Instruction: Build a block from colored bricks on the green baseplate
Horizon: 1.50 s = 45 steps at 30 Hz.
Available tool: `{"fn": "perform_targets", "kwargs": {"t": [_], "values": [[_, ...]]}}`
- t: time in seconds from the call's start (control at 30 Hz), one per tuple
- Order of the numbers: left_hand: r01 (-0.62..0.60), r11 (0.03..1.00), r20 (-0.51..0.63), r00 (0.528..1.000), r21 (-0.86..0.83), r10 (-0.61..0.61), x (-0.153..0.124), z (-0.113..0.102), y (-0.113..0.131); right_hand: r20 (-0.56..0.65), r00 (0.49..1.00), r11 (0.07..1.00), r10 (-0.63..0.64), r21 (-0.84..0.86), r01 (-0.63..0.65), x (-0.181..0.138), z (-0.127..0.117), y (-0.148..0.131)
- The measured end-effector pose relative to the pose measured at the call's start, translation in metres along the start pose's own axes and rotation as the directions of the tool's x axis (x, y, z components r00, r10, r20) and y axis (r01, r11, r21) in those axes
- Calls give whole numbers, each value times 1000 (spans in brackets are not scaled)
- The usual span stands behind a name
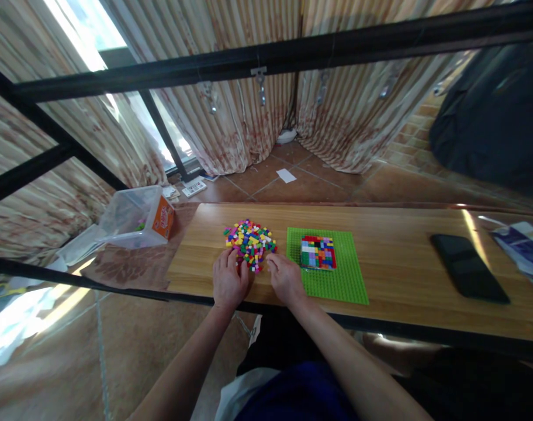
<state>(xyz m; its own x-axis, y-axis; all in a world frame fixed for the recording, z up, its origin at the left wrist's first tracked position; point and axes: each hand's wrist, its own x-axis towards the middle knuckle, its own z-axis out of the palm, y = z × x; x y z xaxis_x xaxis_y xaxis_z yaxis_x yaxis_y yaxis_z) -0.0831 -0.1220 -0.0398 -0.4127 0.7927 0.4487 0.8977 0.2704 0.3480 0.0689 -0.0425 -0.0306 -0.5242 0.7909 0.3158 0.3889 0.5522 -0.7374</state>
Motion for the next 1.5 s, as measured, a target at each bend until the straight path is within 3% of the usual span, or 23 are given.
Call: {"fn": "perform_targets", "kwargs": {"t": [0.17, 0.3, 0.8, 1.13, 1.33, 1.5], "values": [[8, 1000, 8, 1000, -10, -8, 0, -1, 1, -36, 999, 999, -7, 35, 8, 2, 2, 1], [11, 1000, 13, 1000, -8, -11, 0, 0, 1, -43, 998, 985, 56, 167, -48, 4, 3, 2], [-13, 1000, -15, 1000, -12, 12, 0, -1, 1, 55, 975, 859, 217, 464, -218, 4, -2, 3], [-4, 1000, -11, 1000, -7, 4, 1, -2, 2, 13, 978, 892, 206, 408, -193, 6, 5, 7], [-15, 1000, -13, 1000, -6, 15, 1, 0, 0, -54, 995, 975, 86, 208, -73, 11, 9, 3], [-17, 1000, -9, 1000, -6, 17, 0, 0, -1, -70, 997, 963, 24, 269, -4, 12, 5, 2]]}}
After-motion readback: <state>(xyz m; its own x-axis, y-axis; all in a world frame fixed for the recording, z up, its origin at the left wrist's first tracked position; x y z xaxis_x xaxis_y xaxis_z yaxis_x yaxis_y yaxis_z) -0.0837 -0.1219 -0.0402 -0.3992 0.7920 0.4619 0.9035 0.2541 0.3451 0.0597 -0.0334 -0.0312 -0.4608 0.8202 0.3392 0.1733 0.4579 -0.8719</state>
